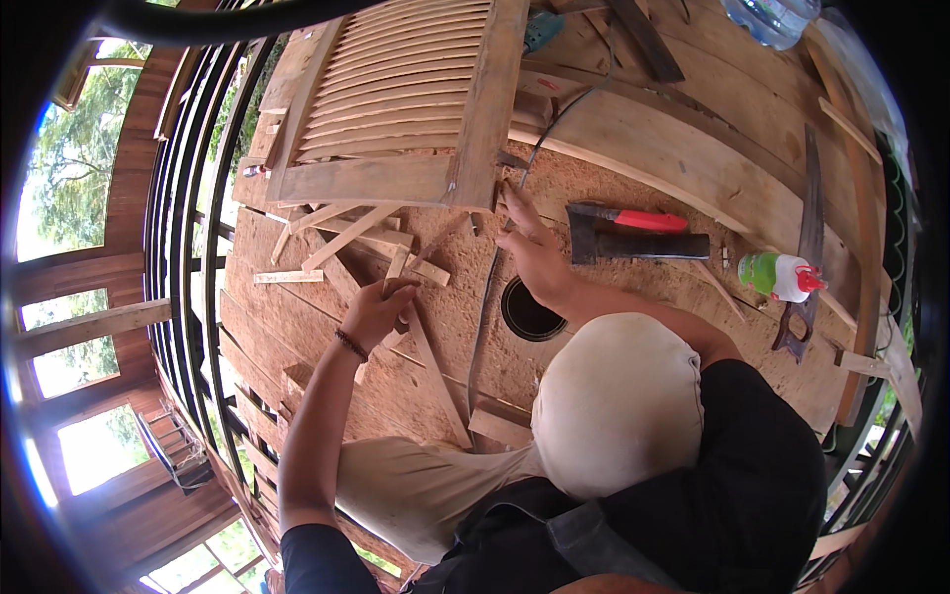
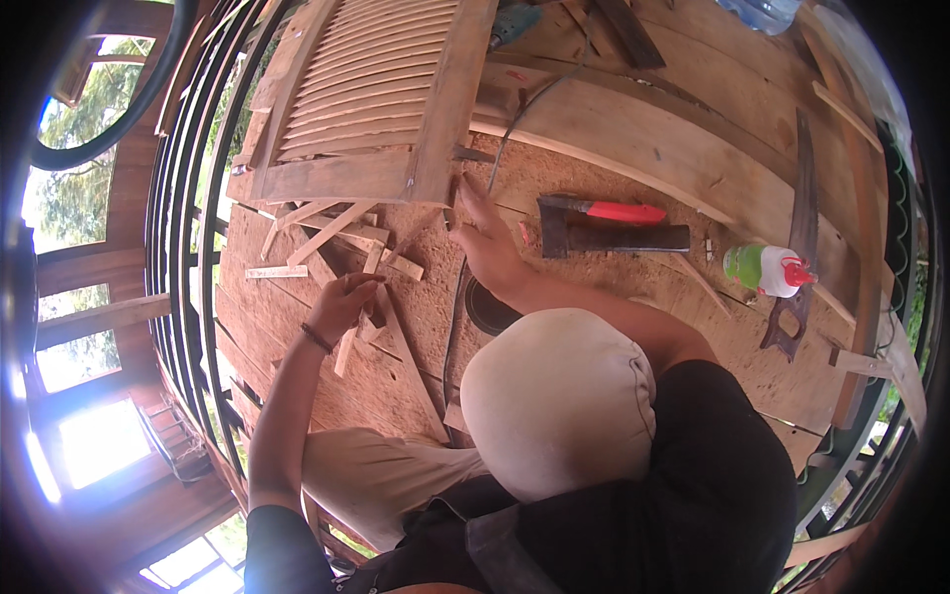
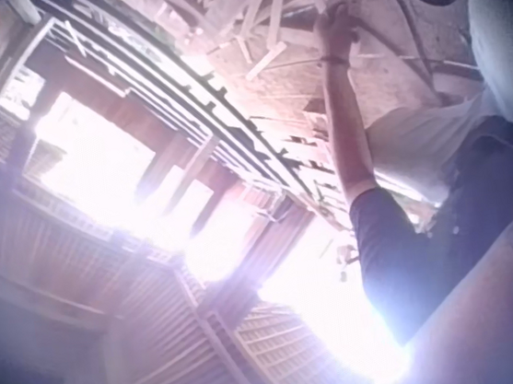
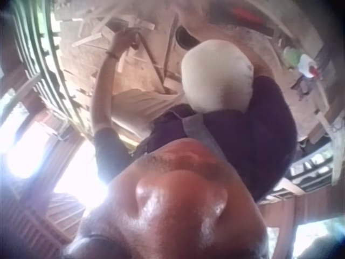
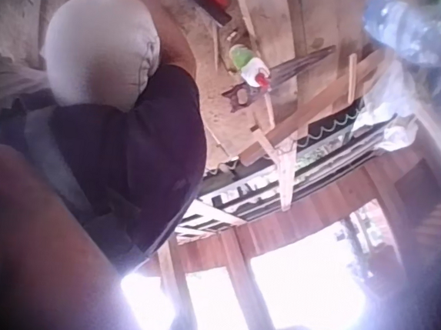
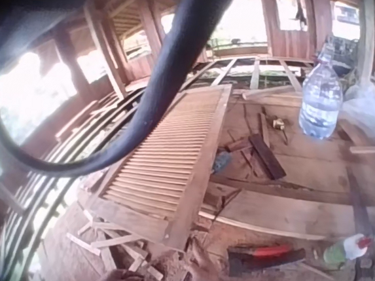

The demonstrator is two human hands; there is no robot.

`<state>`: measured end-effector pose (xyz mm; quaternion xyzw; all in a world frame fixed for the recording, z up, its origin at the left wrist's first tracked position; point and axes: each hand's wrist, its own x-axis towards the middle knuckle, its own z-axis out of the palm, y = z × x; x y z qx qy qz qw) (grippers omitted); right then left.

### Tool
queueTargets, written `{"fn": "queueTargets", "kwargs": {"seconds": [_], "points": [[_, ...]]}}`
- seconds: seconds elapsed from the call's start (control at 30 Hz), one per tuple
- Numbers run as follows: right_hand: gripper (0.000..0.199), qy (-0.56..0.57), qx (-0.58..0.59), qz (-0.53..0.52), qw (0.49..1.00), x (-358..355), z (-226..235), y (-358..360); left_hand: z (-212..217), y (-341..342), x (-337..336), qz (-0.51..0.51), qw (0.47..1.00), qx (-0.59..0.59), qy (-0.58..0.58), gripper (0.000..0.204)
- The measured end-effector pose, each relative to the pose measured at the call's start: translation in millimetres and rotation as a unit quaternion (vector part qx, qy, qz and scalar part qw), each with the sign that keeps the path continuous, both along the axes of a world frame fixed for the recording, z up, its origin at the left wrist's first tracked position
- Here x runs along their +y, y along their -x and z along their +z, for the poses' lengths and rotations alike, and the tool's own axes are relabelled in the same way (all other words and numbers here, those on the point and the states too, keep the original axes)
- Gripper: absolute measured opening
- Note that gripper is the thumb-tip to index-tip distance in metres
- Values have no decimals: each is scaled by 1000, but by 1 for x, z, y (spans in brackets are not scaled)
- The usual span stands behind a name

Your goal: The person sits on the floor and assembles a wooden structure by applying glue to small wooden pieces and attaching them to a larger frame. They use a hammer to secure the pieces and a saw to trim excess wood. The person also uses a chisel to smooth the edges of the wood.

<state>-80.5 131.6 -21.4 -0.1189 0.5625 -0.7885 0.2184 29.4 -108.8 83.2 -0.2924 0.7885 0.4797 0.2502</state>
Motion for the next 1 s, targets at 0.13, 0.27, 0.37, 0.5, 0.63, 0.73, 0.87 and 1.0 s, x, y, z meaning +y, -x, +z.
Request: {"fn": "queueTargets", "kwargs": {"seconds": [0.13, 0.27, 0.37, 0.5, 0.63, 0.73, 0.87, 1.0], "points": [[81, 111, -81, 19, 990, -3, 9, -2, 0, 1, 1, 2, 1000, -17, 7, 29], [81, 139, -26, -15, 990, -12, 12, -2, -6, -1, -1, 9, 1000, -9, -25, 28], [80, 102, 45, -18, 994, -13, 12, 8, -10, 1, -1, 12, 999, -18, -28, 27], [77, -97, 126, -51, 986, -11, 8, 6, -19, 2, 0, 13, 999, -26, -25, 28], [76, -153, 160, -17, 975, 5, 13, 12, -24, 2, -4, 2, 999, -41, -22, 30], [78, -3, 34, 12, 999, 7, -2, 16, -20, 9, 3, -1, 999, -50, -10, 29], [81, 14, 24, 6, 1000, 0, -1, 12, -18, 11, 4, 2, 999, -37, -13, 29], [84, -164, 156, 6, 974, 0, -2, 7, -16, 9, 3, -9, 999, -49, -3, 29]]}}
